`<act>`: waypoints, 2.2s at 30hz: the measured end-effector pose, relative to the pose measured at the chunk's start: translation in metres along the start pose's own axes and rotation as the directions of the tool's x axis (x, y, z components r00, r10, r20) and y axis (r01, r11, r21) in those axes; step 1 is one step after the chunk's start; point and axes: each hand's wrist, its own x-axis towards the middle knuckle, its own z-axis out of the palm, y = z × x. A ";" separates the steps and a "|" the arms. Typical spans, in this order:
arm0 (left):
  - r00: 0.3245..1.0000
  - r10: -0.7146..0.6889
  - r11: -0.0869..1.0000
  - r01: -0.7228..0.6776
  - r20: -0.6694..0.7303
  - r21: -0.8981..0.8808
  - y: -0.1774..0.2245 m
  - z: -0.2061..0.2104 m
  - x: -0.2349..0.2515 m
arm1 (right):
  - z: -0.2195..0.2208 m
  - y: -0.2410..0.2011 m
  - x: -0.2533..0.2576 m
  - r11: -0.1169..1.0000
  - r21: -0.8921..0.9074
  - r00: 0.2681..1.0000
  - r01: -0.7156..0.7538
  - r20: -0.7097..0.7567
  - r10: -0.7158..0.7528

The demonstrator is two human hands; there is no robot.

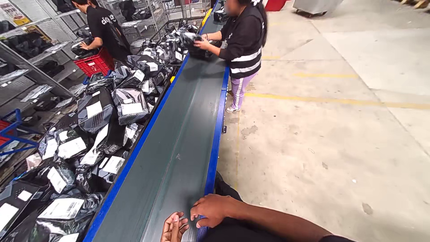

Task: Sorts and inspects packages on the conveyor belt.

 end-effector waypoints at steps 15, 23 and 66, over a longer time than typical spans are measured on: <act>1.000 0.001 1.000 -0.001 0.014 0.008 0.002 0.002 -0.001 | -0.001 0.000 0.000 1.000 0.001 1.000 0.006 0.002 -0.006; 1.000 -0.002 1.000 0.001 0.008 0.009 0.000 0.002 -0.001 | -0.001 0.002 -0.002 1.000 -0.006 1.000 0.012 0.006 -0.012; 1.000 0.010 1.000 -0.010 0.010 -0.006 -0.004 -0.003 0.000 | 0.001 0.002 0.003 1.000 -0.011 0.999 0.016 0.032 -0.016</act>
